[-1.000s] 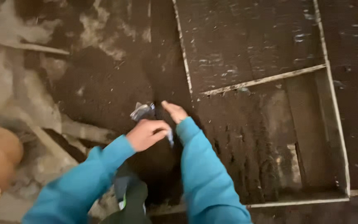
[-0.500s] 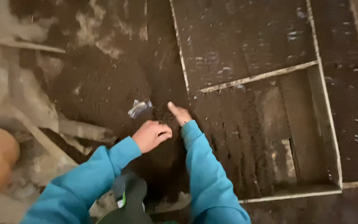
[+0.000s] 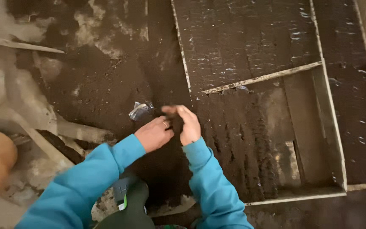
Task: The person scoops soil from a pile on the floor and fills a rectangular seed tray with it. They use both hands to break up clumps and spread the soil evenly across the tray's surface.
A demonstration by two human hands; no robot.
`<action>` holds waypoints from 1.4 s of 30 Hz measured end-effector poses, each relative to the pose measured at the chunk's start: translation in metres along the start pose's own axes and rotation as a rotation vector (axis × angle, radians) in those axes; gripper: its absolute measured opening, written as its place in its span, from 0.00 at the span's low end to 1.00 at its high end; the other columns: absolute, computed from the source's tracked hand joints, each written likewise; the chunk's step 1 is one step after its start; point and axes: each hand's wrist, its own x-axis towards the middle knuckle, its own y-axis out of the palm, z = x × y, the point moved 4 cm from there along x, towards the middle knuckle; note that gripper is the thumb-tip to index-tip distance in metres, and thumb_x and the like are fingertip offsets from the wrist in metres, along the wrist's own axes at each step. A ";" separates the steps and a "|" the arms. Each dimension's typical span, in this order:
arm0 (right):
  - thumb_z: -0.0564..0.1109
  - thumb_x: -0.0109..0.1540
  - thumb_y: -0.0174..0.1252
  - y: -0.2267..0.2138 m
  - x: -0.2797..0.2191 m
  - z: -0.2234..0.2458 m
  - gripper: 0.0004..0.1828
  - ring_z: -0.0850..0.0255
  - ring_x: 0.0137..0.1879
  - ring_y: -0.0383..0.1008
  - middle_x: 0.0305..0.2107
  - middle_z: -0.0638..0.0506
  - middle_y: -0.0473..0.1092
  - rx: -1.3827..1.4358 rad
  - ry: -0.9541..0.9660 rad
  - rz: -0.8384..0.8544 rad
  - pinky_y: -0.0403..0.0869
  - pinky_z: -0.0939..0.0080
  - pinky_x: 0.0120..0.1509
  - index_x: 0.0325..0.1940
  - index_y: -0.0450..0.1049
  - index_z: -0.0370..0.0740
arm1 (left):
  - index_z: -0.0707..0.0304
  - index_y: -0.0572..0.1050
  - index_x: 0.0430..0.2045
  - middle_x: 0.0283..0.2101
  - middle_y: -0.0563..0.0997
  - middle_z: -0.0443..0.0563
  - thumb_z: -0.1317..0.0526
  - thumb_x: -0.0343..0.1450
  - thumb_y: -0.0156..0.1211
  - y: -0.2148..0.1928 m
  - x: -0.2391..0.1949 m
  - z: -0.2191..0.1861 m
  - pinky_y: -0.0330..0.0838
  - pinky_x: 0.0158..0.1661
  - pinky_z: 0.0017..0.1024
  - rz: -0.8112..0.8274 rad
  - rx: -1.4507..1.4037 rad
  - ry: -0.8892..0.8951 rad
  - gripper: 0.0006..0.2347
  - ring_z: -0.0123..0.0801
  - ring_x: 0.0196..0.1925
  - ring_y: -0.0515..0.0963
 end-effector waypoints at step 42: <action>0.41 0.63 0.54 -0.037 -0.102 -0.030 0.18 0.60 0.53 0.75 0.45 0.54 0.76 -1.147 -0.525 0.247 0.64 0.53 0.63 0.57 0.73 0.45 | 0.67 0.64 0.53 0.21 0.80 0.59 0.71 0.68 0.59 -0.056 -0.023 -0.054 0.80 0.33 0.39 0.307 -0.949 -0.900 0.19 0.40 0.22 0.79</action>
